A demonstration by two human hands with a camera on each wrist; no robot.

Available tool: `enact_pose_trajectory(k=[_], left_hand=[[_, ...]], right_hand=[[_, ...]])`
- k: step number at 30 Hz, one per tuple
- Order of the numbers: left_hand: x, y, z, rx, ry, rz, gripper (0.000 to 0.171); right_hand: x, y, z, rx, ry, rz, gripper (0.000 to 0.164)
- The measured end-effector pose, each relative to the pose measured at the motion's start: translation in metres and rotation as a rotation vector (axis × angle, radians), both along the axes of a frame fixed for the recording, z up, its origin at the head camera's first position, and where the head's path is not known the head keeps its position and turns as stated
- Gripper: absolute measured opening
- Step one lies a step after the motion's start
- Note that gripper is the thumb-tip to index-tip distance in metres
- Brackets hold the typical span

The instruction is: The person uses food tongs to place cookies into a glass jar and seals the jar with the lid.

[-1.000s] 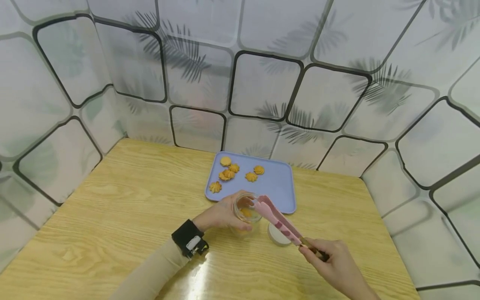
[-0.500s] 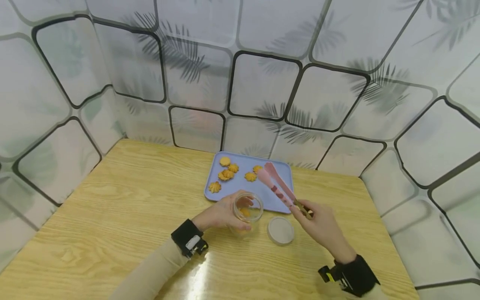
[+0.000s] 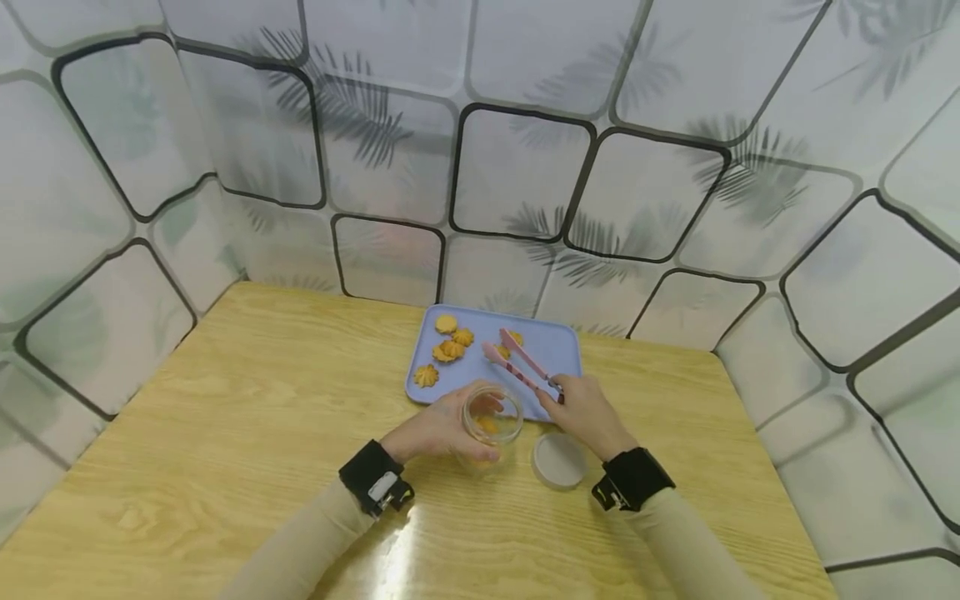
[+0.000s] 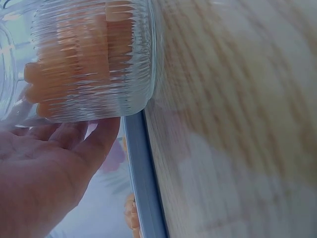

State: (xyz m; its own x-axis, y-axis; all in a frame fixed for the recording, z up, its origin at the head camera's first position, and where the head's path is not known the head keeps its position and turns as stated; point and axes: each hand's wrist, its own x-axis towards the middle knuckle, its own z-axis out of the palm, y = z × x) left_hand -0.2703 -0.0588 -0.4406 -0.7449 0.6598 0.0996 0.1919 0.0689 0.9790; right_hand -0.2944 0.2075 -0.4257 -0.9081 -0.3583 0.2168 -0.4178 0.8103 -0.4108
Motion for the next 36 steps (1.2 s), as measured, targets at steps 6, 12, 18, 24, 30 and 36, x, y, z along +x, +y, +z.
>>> enact_pose_trajectory(k=[6,12,18,24,30,36], left_hand=[[0.001,0.000,0.000,-0.006,0.010,-0.002,0.077],[0.000,-0.001,0.002,-0.024,0.013,0.002,0.079],[0.000,-0.001,0.003,-0.016,0.013,-0.002,0.079],[0.000,-0.001,0.001,-0.011,0.007,-0.001,0.079],[-0.001,0.000,0.001,-0.020,0.015,-0.004,0.079],[0.000,-0.001,0.001,-0.017,0.006,0.007,0.077]], right_hand=[[-0.003,0.000,-0.004,0.002,-0.029,-0.006,0.027],[-0.002,0.001,-0.005,0.039,-0.076,-0.015,0.030],[-0.005,-0.002,-0.011,0.120,-0.067,-0.007,0.030],[-0.005,-0.004,-0.010,0.166,-0.051,-0.017,0.032],[-0.003,-0.005,-0.008,0.204,0.007,0.003,0.027],[0.001,-0.003,-0.009,0.205,0.054,0.022,0.029]])
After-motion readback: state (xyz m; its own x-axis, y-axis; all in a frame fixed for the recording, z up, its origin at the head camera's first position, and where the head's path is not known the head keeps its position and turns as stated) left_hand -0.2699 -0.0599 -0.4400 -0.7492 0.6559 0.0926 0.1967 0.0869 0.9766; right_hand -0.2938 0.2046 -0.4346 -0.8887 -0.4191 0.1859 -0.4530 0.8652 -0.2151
